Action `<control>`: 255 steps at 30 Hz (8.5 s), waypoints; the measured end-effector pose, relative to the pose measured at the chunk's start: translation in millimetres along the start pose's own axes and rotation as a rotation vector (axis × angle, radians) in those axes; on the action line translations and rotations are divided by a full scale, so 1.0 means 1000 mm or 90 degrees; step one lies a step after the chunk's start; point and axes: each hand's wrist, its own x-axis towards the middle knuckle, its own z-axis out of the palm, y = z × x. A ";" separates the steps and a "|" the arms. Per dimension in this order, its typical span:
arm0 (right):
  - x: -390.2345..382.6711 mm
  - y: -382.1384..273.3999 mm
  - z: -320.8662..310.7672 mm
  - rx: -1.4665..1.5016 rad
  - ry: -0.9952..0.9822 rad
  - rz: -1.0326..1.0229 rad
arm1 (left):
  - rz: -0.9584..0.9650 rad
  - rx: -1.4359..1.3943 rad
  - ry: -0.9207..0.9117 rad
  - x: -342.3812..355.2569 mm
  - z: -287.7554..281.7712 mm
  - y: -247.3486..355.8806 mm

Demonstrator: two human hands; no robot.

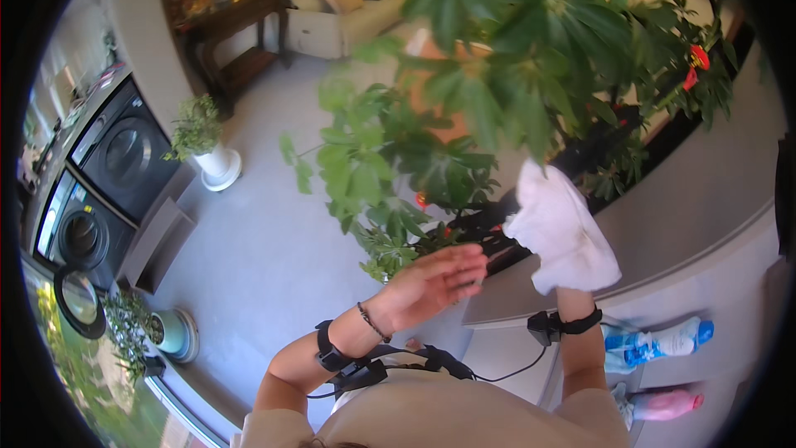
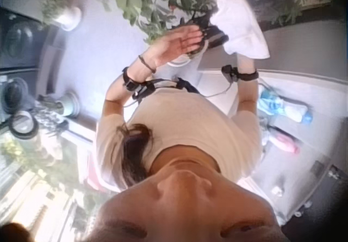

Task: The person cleans the leaves of a large potted plant by hand with a damp cloth, wiping both sides of the leaves and handling them individually.

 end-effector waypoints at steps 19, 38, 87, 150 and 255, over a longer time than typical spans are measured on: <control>-0.040 0.011 -0.008 -0.328 -0.451 0.293 | 0.449 0.346 0.019 -0.024 -0.020 0.000; 0.054 0.041 0.052 -0.084 0.058 0.160 | 0.300 0.173 0.251 0.015 -0.017 -0.021; 0.065 0.041 0.056 -0.074 0.009 0.039 | 0.544 0.120 0.237 0.026 -0.011 0.034; 0.063 0.049 0.057 -0.243 0.037 -0.066 | 0.634 0.155 0.286 0.041 0.001 0.022; 0.063 0.052 0.046 -0.217 0.045 -0.043 | 0.510 0.107 0.281 0.052 0.005 0.018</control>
